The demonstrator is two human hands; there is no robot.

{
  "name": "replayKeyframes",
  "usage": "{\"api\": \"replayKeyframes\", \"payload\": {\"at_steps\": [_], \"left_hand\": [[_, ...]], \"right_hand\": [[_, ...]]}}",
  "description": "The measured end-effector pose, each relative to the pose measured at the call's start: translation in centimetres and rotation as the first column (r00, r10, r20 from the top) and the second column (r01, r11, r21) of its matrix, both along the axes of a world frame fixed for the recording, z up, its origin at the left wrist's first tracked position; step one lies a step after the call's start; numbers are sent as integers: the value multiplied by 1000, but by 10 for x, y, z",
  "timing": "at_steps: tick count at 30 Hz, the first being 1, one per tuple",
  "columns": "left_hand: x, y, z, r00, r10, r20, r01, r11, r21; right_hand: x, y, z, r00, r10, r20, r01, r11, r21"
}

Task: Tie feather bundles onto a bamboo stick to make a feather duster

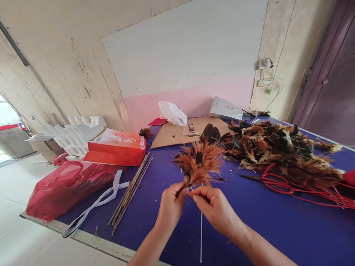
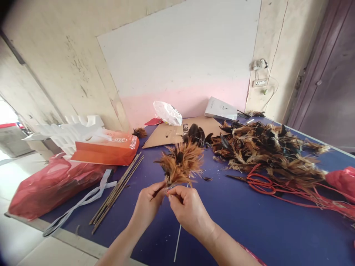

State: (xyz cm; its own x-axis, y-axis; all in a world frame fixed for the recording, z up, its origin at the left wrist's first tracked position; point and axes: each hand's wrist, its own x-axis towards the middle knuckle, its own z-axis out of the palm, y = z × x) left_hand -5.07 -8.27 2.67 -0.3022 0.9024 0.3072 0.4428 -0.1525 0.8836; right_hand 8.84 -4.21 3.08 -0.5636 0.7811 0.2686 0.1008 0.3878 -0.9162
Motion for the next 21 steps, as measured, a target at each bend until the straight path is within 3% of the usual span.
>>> {"api": "replayKeyframes", "payload": {"at_steps": [3, 6, 8, 10, 12, 13, 15, 17, 19, 20, 21], "left_hand": [[-6, -6, 16, 911, 10, -413, 23, 997, 75], [-12, -11, 26, 713, -76, -697, 37, 997, -70], [-15, -17, 30, 564, -193, -803, 67, 980, -189], [-18, -25, 38, 430, -329, -841, 177, 944, -279], [-22, -35, 50, 324, -431, -842, 317, 888, -333], [-25, -40, 58, 300, -460, -836, 362, 865, -347], [-33, -48, 73, 354, -505, -788, 417, 839, -350], [-42, -52, 78, 541, -548, -638, 442, 831, -339], [-50, -51, 72, 772, -550, -319, 446, 826, -344], [-53, -50, 65, 848, -519, -111, 456, 819, -349], [-56, -49, 57, 876, -473, 95, 475, 810, -344]], "right_hand": [[4, 2, 5, 1000, -18, 17, 17, 999, 40], [9, 0, 15, 995, -2, 97, -15, 985, 173], [13, 2, 25, 983, 3, 186, -66, 939, 337], [16, 10, 34, 963, -41, 265, -102, 860, 501], [19, 25, 37, 948, -50, 316, -137, 827, 545], [20, 32, 37, 944, -12, 329, -162, 854, 495], [22, 45, 31, 945, 154, 287, -232, 937, 260], [25, 51, 23, 938, 308, 159, -310, 951, -9], [30, 52, 15, 941, 323, 99, -306, 939, -154], [33, 52, 12, 954, 280, 112, -258, 950, -173], [38, 51, 9, 966, 216, 140, -192, 967, -170]]}}
